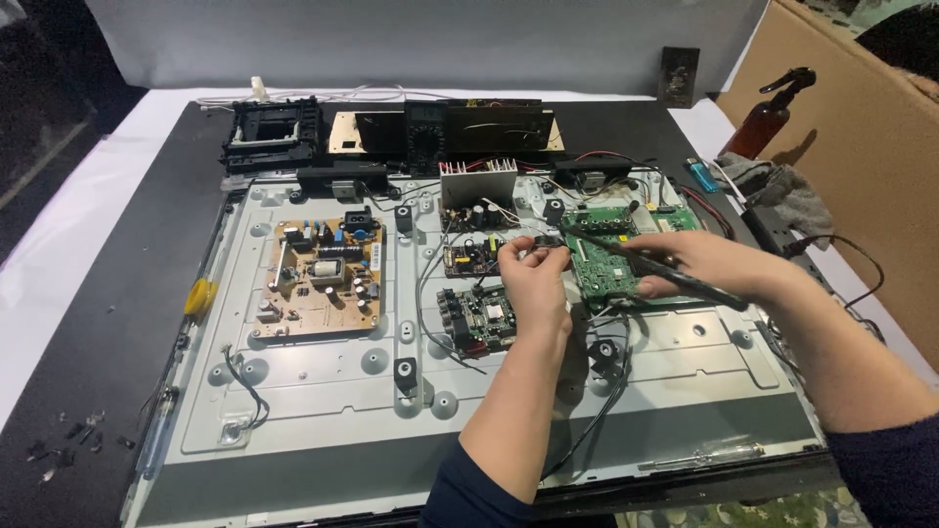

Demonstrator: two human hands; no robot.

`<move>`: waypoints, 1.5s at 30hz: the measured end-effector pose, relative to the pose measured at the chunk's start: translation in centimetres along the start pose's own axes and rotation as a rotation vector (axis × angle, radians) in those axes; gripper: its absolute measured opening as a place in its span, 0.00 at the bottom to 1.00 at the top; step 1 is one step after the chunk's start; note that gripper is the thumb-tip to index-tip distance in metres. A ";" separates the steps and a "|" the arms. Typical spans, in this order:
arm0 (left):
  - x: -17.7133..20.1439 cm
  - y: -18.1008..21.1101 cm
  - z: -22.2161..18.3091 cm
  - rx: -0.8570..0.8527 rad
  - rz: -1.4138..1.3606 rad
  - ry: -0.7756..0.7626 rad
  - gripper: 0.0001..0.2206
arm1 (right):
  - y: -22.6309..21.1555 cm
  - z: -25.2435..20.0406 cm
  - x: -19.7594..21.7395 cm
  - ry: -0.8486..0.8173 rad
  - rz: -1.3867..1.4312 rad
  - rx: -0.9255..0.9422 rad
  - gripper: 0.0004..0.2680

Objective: Repairing a television by splicing wires, applying electrical tape, and installing a component.

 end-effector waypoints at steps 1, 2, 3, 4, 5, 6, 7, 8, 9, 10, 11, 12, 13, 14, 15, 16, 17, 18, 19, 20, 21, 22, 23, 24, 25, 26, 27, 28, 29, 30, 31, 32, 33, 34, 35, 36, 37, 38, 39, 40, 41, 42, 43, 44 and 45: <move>-0.1 0.4 -0.1 0.001 0.003 -0.004 0.22 | 1.0 -0.8 0.3 0.001 0.004 -0.001 0.35; -0.1 0.6 -0.2 0.018 0.013 0.000 0.22 | 2.1 -1.6 0.5 -0.016 0.053 -0.040 0.34; -0.2 0.9 -0.3 0.038 0.021 0.004 0.22 | 3.3 -2.4 0.8 -0.033 0.100 -0.080 0.32; -0.1 0.7 -0.1 0.040 0.023 0.000 0.22 | 4.5 -3.6 0.7 -0.032 0.104 -0.083 0.32; -0.1 0.6 0.0 0.021 0.005 -0.007 0.22 | 6.3 -4.9 0.6 0.023 0.067 -0.199 0.32; -0.1 0.5 0.0 0.002 -0.013 -0.014 0.22 | 8.1 -6.2 0.5 0.080 0.031 -0.313 0.32; 0.1 0.0 0.3 0.014 -0.010 -0.023 0.22 | 10.5 -7.0 -0.5 0.078 0.038 -0.327 0.32; 0.3 -0.3 0.6 -0.002 -0.050 -0.019 0.21 | 13.2 -7.8 -1.1 0.153 -0.027 -0.399 0.32; 0.3 -0.9 0.7 -0.010 -0.092 -0.018 0.21 | 16.0 -9.1 -1.8 0.228 -0.092 -0.476 0.32; 0.2 -0.8 0.7 0.009 -0.090 -0.032 0.21 | 19.5 -9.6 -3.3 0.224 -0.086 -0.498 0.32; 0.2 -0.5 0.6 -0.003 -0.082 -0.028 0.21 | 23.1 -10.4 -4.7 0.277 -0.006 -0.550 0.32; 0.2 -0.3 0.5 -0.015 -0.075 -0.024 0.20 | 26.7 -11.3 -6.1 0.331 0.074 -0.601 0.32; 0.3 -0.6 0.8 -0.002 -0.068 -0.042 0.20 | 28.7 -11.9 -7.3 0.329 0.087 -0.621 0.32; 0.6 -0.7 1.1 -0.038 -0.015 -0.031 0.18 | 30.9 -12.7 -8.5 0.352 0.111 -0.684 0.30; 0.7 -0.7 1.5 -0.079 0.033 -0.022 0.16 | 33.1 -13.3 -9.5 0.380 0.136 -0.745 0.28; 0.8 -0.9 1.5 -0.071 0.036 -0.042 0.16 | 33.8 -13.8 -10.1 0.384 0.149 -0.762 0.28; 0.9 -0.8 1.7 -0.086 0.020 -0.038 0.16 | 34.4 -14.1 -10.5 0.380 0.208 -0.760 0.27; 0.9 -0.7 1.8 -0.100 0.004 -0.035 0.16 | 35.0 -14.4 -10.9 0.377 0.269 -0.756 0.27; 0.7 -0.5 1.6 -0.100 0.002 -0.049 0.16 | 34.7 -14.2 -11.2 0.386 0.278 -0.763 0.27; 0.7 -0.3 1.5 -0.091 0.023 -0.032 0.18 | 34.5 -14.0 -11.4 0.394 0.263 -0.800 0.26; 0.8 0.0 1.5 -0.085 0.047 -0.012 0.20 | 34.0 -13.4 -11.6 0.399 0.248 -0.832 0.26; 0.4 0.7 1.0 -0.088 0.047 -0.022 0.20 | 34.2 -13.3 -12.0 0.406 0.257 -0.834 0.26; 0.2 1.1 0.6 -0.047 0.071 -0.011 0.19 | 34.0 -12.8 -12.2 0.396 0.198 -0.798 0.25; 0.0 1.6 0.3 -0.005 0.096 -0.001 0.17 | 33.8 -12.1 -12.5 0.388 0.140 -0.762 0.24; -0.2 1.6 0.4 -0.011 0.095 -0.005 0.17 | 33.6 -12.5 -12.6 0.392 0.145 -0.760 0.24; -0.2 1.6 0.6 -0.001 0.052 0.023 0.16 | 33.5 -12.7 -12.8 0.405 0.203 -0.766 0.23; 0.0 1.4 0.6 0.014 0.011 0.056 0.16 | 33.4 -13.2 -13.1 0.411 0.256 -0.773 0.22; -0.1 1.5 0.8 0.014 0.014 0.057 0.16 | 33.8 -14.1 -13.9 0.408 0.257 -0.773 0.22; -0.2 1.5 0.7 0.004 -0.015 0.042 0.15 | 34.5 -15.5 -15.0 0.417 0.321 -0.825 0.22; -0.1 1.5 0.7 -0.007 -0.045 0.028 0.15 | 35.1 -16.9 -16.0 0.426 0.384 -0.878 0.23; 0.0 1.4 0.7 -0.003 -0.044 0.038 0.15 | 37.2 -17.9 -18.5 0.419 0.375 -0.877 0.23; 0.0 1.3 0.7 0.009 -0.057 0.021 0.16 | 39.1 -18.9 -21.0 0.416 0.419 -0.822 0.26; -0.1 1.2 0.7 0.020 -0.073 0.001 0.16 | 41.0 -20.0 -23.3 0.417 0.464 -0.768 0.29; 0.1 1.0 0.9 0.024 -0.075 0.009 0.16 | 40.9 -21.0 -24.4 0.413 0.456 -0.768 0.29; 0.1 0.8 1.0 0.011 -0.094 -0.005 0.17 | 41.0 -22.4 -25.8 0.394 0.587 -0.766 0.27; 0.0 0.5 0.9 -0.003 -0.113 -0.019 0.17 | 41.1 -23.8 -27.1 0.375 0.721 -0.759 0.25; 0.0 0.6 0.7 0.006 -0.108 -0.024 0.17 | 40.2 -23.4 -26.3 0.373 0.725 -0.769 0.25; -0.1 0.5 0.4 0.023 -0.109 -0.027 0.17 | 39.4 -23.0 -25.5 0.351 0.652 -0.788 0.24; -0.4 0.8 0.4 0.036 -0.109 -0.034 0.17 | 38.4 -22.2 -24.6 0.332 0.586 -0.803 0.23; -0.1 0.5 0.1 0.039 -0.104 -0.043 0.17 | 36.3 -21.7 -23.5 0.332 0.595 -0.809 0.23; 0.0 0.2 0.2 0.078 -0.164 -0.034 0.17 | 34.5 -20.6 -21.7 0.345 0.499 -0.889 0.23; 0.1 0.1 0.5 0.117 -0.224 -0.025 0.18 | 32.5 -19.5 -19.8 0.360 0.404 -0.967 0.22; 0.2 0.9 -0.2 0.101 -0.229 -0.017 0.18 | 32.2 -18.4 -19.0 0.363 0.401 -0.949 0.22; 0.2 1.4 -0.9 0.140 -0.272 -0.023 0.18 | 31.5 -17.1 -18.1 0.359 0.286 -0.933 0.22; 0.4 2.0 -1.4 0.174 -0.313 -0.024 0.19 | 30.7 -15.4 -17.2 0.353 0.171 -0.908 0.22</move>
Point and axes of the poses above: each hand's wrist, its own z-axis towards the middle knuckle, its own x-axis out of the back of the hand, y = z × x, the point moved 5 cm from there along z, towards the middle knuckle, and after that the axes turned 15 degrees about -x, right-handed, at the moved point
